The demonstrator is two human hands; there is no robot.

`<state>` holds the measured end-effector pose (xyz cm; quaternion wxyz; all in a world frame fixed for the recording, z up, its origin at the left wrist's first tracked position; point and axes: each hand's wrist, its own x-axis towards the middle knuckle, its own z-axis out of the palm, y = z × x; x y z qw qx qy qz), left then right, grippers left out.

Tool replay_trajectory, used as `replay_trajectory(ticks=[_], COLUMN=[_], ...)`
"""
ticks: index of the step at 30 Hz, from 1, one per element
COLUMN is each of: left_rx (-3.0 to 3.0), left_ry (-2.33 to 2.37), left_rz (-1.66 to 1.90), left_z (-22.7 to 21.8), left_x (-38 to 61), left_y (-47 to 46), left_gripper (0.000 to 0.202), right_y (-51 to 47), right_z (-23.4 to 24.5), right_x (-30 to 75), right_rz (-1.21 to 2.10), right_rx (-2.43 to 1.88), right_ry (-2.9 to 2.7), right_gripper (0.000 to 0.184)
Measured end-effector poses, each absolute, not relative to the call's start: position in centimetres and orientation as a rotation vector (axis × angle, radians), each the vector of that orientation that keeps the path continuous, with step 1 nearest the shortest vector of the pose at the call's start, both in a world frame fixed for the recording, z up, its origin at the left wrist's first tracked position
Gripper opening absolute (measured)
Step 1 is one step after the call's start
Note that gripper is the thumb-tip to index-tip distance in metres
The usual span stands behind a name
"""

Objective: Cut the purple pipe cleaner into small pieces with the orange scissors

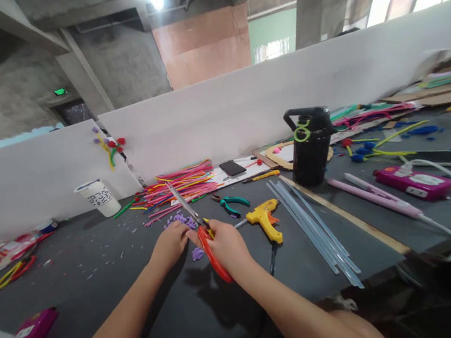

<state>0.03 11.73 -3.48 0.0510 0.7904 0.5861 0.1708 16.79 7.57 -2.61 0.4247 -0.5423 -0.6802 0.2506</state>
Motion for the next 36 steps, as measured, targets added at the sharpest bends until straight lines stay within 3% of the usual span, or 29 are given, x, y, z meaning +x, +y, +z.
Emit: replay_trajectory(ticks=[6, 10, 17, 21, 27, 36], left_rx=[2.291, 2.100, 1.567, 1.352, 1.031, 1.064], left_ry=[1.783, 1.792, 1.611, 1.413, 1.030, 0.985], left_rz=[0.563, 0.755, 1.029, 1.028, 0.920, 0.862], left_z=[-4.3, -4.0, -1.9, -0.5, 0.9, 1.0], left_x=[0.3, -0.8, -2.8, -1.7, 0.4, 0.5], left_y=[12.9, 12.6, 10.0, 6.2, 2.8, 2.1], left_gripper=[0.026, 0.012, 0.018, 0.023, 0.014, 0.014], right_y=[7.7, 7.6, 7.1, 6.4, 4.7, 3.8], right_z=[-2.7, -2.7, -2.5, -1.8, -0.6, 0.4], right_x=[16.9, 16.8, 16.1, 15.4, 15.0, 15.4], right_rz=[0.686, 0.762, 0.981, 1.197, 1.441, 1.530], right_rx=[-1.346, -1.324, -1.266, -1.193, -0.970, -0.972], right_ry=[-1.663, -1.629, -1.557, -1.536, -1.447, -1.420], right_gripper=[0.033, 0.031, 0.024, 0.018, 0.018, 0.013])
